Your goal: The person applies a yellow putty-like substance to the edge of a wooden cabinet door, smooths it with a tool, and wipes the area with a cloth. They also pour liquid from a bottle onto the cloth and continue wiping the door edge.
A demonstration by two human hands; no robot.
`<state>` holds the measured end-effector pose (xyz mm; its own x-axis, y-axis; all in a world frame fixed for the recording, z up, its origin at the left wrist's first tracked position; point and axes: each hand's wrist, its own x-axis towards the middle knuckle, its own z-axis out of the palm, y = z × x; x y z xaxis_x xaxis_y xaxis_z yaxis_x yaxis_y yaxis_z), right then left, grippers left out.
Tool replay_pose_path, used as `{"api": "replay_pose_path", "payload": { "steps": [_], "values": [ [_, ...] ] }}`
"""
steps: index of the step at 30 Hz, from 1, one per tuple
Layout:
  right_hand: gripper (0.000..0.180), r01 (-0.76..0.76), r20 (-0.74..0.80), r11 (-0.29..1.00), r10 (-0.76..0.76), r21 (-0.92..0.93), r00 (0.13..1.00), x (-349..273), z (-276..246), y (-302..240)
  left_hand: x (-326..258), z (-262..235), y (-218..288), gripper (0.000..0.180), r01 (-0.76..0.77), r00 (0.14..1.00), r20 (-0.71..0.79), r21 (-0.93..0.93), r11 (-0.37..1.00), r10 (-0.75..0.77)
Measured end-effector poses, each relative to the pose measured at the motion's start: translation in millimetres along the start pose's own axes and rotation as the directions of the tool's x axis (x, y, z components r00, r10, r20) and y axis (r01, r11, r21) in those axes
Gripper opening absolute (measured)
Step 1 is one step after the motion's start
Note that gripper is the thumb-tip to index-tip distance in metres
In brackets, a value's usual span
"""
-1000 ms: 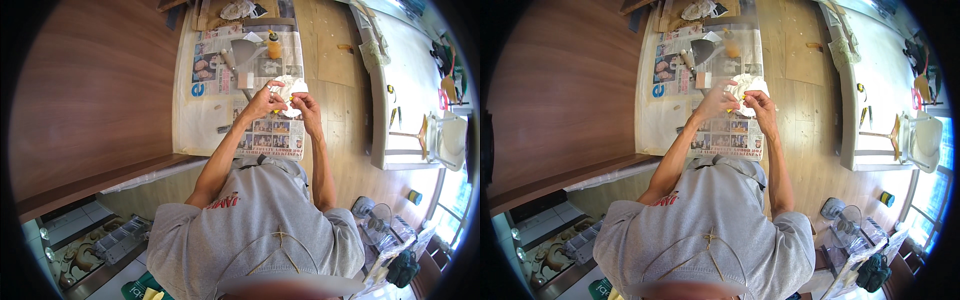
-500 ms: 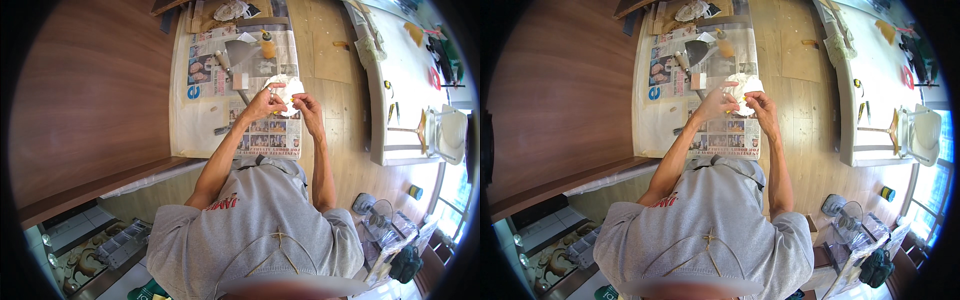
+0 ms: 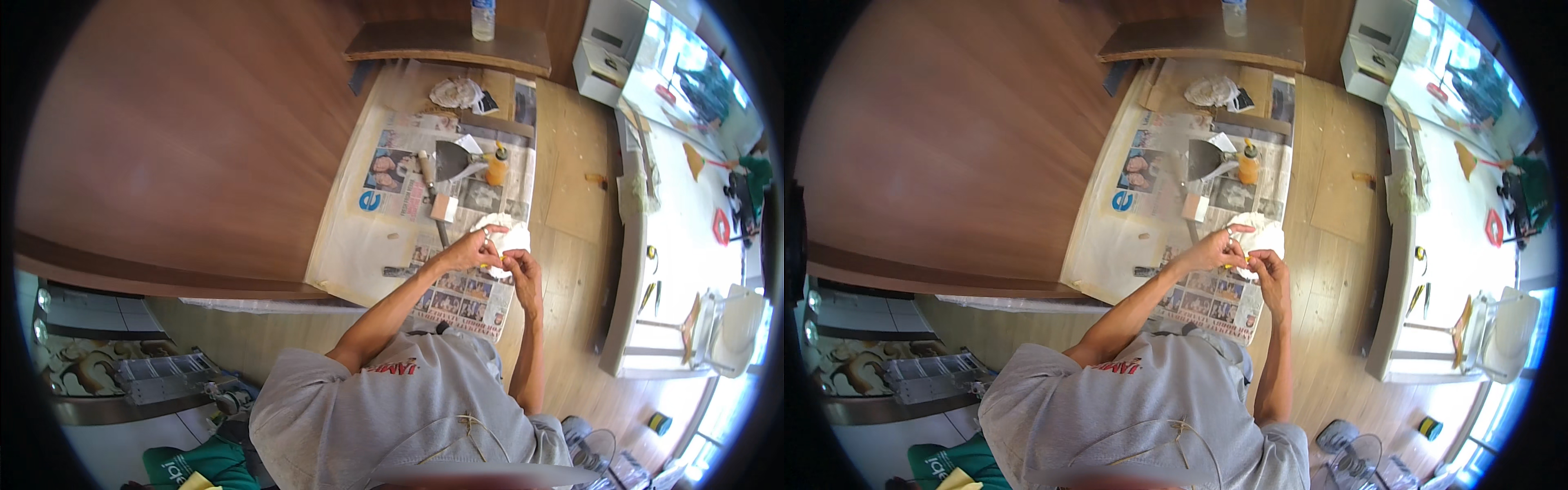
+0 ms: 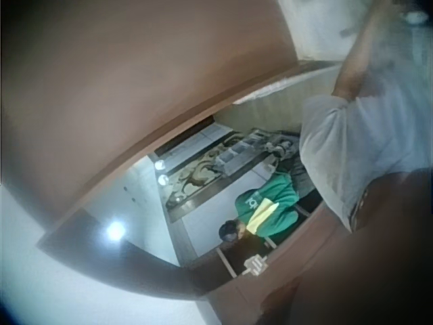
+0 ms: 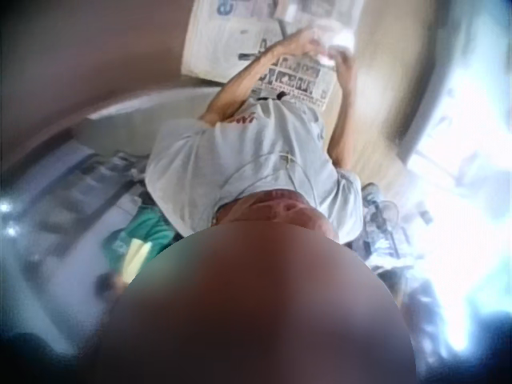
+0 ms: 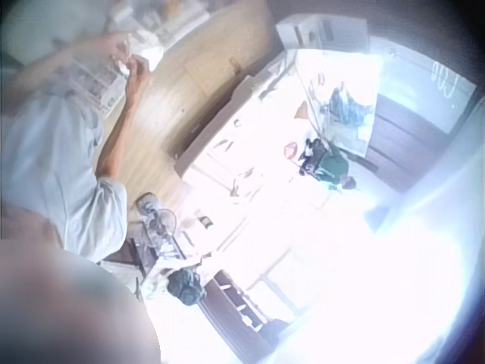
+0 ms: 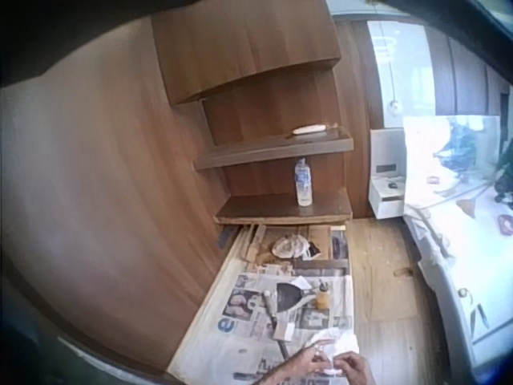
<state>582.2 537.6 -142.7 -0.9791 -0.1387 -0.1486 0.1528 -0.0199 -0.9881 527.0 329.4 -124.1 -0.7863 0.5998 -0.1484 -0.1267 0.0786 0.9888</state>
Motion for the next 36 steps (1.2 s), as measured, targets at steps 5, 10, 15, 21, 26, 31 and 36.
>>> {"api": "replay_pose_path", "payload": {
  "steps": [5, 10, 15, 21, 26, 31, 36],
  "values": [
    [0.021, 0.018, 0.007, 0.999, -0.018, 0.028, 1.000, 4, 4, 6, 0, -2, 4, 0.080, 0.011, 1.000, -0.001, 0.053, 0.999, -0.011],
    [0.022, 0.010, -0.021, 0.996, -0.012, -0.087, 1.000, 3, 5, 19, 0, 2, -1, 0.081, 0.009, 0.994, -0.105, 0.140, 0.990, 0.006],
    [0.028, -0.070, -0.047, 0.997, 0.069, -0.027, 0.997, 3, 15, 29, -1, 3, -10, 0.079, 0.021, 0.995, -0.102, 0.182, 0.983, -0.002],
    [0.029, 0.100, -0.030, 0.991, -0.103, -0.085, 0.994, 4, 15, 31, -7, 8, -16, 0.075, 0.010, 0.992, -0.127, 0.109, 0.994, 0.004],
    [0.037, -0.057, 0.014, 0.972, 0.062, -0.226, 0.998, -2, 6, 34, -12, 16, -17, 0.070, 0.006, 0.991, -0.131, 0.163, 0.987, 0.015],
    [0.034, 0.096, 0.005, 0.993, -0.096, -0.072, 0.995, -10, 10, 43, -13, 16, -21, 0.069, 0.038, 0.992, -0.120, 0.077, 0.996, -0.028],
    [0.037, -0.056, 0.046, 0.997, 0.058, -0.046, 0.997, -15, 1, 47, -8, 20, -31, 0.065, -0.029, 1.000, 0.005, 0.221, 0.975, 0.028]
  ]
}}
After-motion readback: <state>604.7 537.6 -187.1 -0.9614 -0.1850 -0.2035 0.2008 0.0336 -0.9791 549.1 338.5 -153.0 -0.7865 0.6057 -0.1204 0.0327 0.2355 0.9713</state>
